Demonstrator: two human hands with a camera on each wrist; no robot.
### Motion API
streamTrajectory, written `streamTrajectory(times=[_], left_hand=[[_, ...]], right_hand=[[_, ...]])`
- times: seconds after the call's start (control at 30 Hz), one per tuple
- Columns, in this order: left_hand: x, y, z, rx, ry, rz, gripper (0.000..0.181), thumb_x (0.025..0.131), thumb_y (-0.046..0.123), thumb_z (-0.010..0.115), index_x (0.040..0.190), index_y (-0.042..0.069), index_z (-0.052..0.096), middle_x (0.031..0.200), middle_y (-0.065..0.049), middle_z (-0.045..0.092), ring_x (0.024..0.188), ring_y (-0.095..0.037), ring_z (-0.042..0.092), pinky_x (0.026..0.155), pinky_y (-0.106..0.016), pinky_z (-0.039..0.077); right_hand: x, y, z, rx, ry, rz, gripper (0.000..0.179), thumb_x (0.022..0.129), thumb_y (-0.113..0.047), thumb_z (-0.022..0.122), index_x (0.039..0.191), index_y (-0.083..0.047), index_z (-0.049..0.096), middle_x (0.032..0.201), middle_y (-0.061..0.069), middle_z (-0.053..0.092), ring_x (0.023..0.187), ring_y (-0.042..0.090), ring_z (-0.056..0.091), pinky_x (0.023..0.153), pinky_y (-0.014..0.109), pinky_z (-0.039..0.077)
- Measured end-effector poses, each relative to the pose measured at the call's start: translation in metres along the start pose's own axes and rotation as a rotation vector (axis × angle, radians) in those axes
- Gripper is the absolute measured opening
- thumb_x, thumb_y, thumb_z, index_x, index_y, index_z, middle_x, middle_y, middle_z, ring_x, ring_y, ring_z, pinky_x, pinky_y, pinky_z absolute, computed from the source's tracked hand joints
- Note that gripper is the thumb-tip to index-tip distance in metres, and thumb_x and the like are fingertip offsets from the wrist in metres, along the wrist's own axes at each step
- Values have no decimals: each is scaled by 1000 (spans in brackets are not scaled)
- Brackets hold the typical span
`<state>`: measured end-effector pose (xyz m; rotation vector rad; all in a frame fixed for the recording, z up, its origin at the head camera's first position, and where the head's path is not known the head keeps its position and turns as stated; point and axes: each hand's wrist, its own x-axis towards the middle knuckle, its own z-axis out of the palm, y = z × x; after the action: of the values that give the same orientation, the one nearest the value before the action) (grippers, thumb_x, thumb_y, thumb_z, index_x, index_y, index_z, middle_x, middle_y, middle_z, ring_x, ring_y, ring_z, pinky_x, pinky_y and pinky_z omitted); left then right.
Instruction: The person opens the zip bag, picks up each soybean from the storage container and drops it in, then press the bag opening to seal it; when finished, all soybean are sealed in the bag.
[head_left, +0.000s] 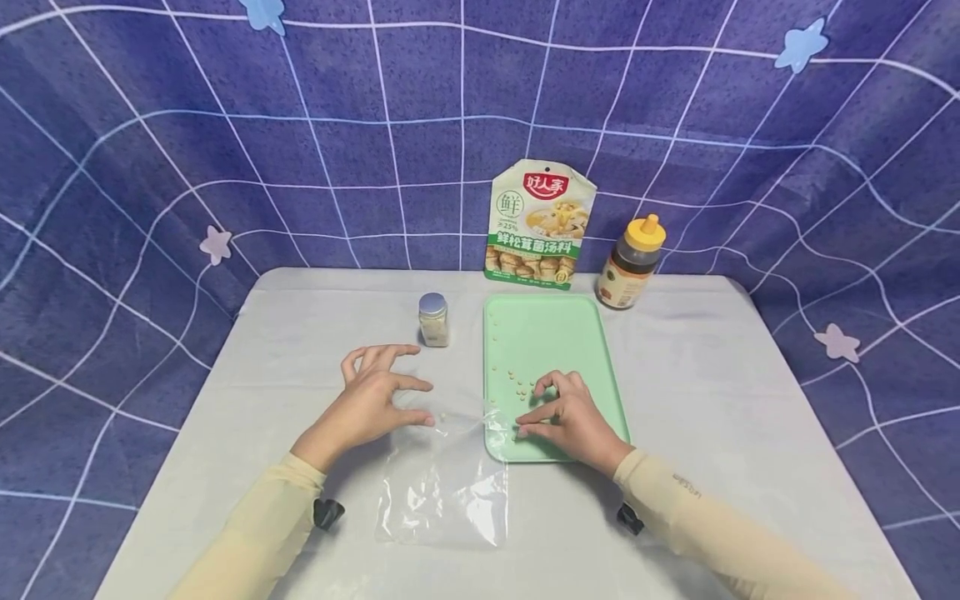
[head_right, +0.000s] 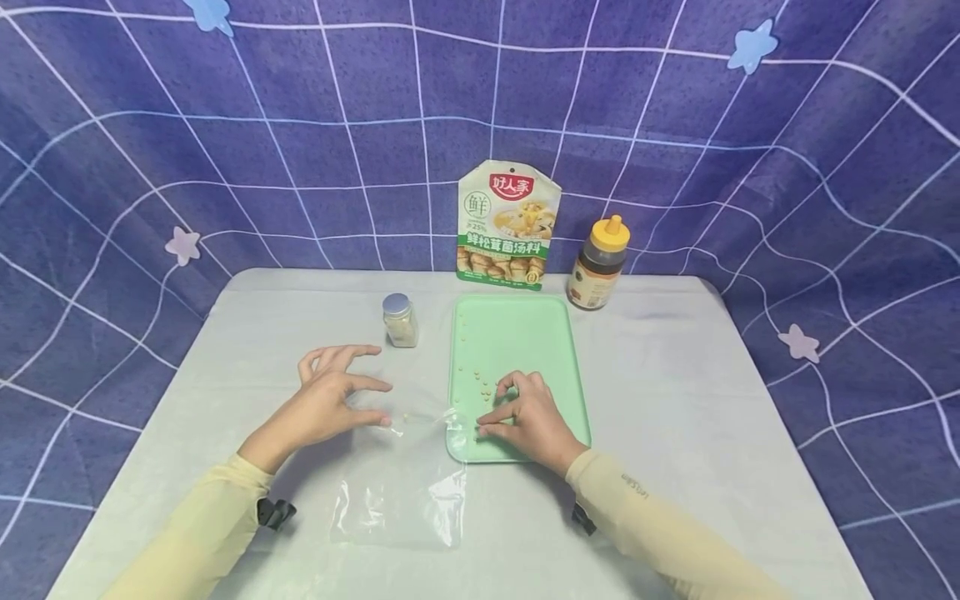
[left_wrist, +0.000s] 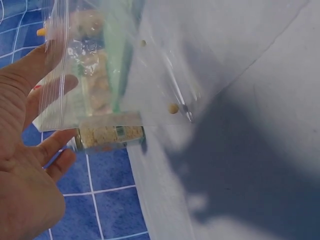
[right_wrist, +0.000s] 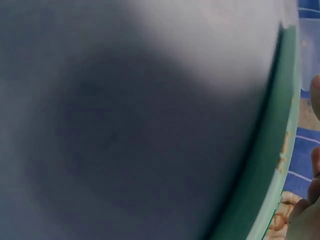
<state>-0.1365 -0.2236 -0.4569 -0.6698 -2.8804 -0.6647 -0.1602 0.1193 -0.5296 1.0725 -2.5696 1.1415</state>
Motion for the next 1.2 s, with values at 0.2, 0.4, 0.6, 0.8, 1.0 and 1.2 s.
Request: streamTrajectory(times=[0.2,0.4,0.6,0.8,1.0,1.2], left_hand=[[1,1,-1,-1,4,7,45,69,47,92,106,23,81,148,-10,48,129,-33,36,105,-62,7],[0,3,-3,10,-5,-3,46,70,50,90,107,24,81,149,-8,47,128,-31,37,106,-61,7],[-2,2,-3,9,-12,-19,46,70,49,91,107,23,81,149,-8,47,131,-31,35,106,-61,6],[-2,3,-2,16,-5,-10,44,70,47,92,106,24,81,149,-7,47,131,-31,35,107,-61,5],[-2,4,-3,27,8,-7,46,69,49,92,105,23,82,147,-9,49,130,-31,36,106,-61,7],[-1,7,-4,29,-9,0,48,71,54,89,106,23,81,148,-9,48,130,-31,36,105,-61,8]], right_hand=[[0,-1,7,-26,-65,-6,16,75,-29,92,88,-27,84,109,5,58,93,25,39,83,42,29],[1,-1,11,-55,-125,21,14,77,-33,89,89,-29,84,112,2,58,94,19,37,85,41,30],[3,-1,12,-53,-88,-5,12,77,-32,89,88,-29,84,109,2,58,93,18,37,83,40,30],[21,-27,-10,52,75,-32,12,79,-21,88,90,-21,84,106,-2,55,92,20,36,79,37,28],[57,-73,-20,144,98,-141,15,82,-24,87,96,-23,84,111,-9,52,96,21,37,80,35,31],[73,-84,-3,111,75,-171,15,80,-26,88,95,-25,84,110,-9,51,94,19,36,80,32,32]])
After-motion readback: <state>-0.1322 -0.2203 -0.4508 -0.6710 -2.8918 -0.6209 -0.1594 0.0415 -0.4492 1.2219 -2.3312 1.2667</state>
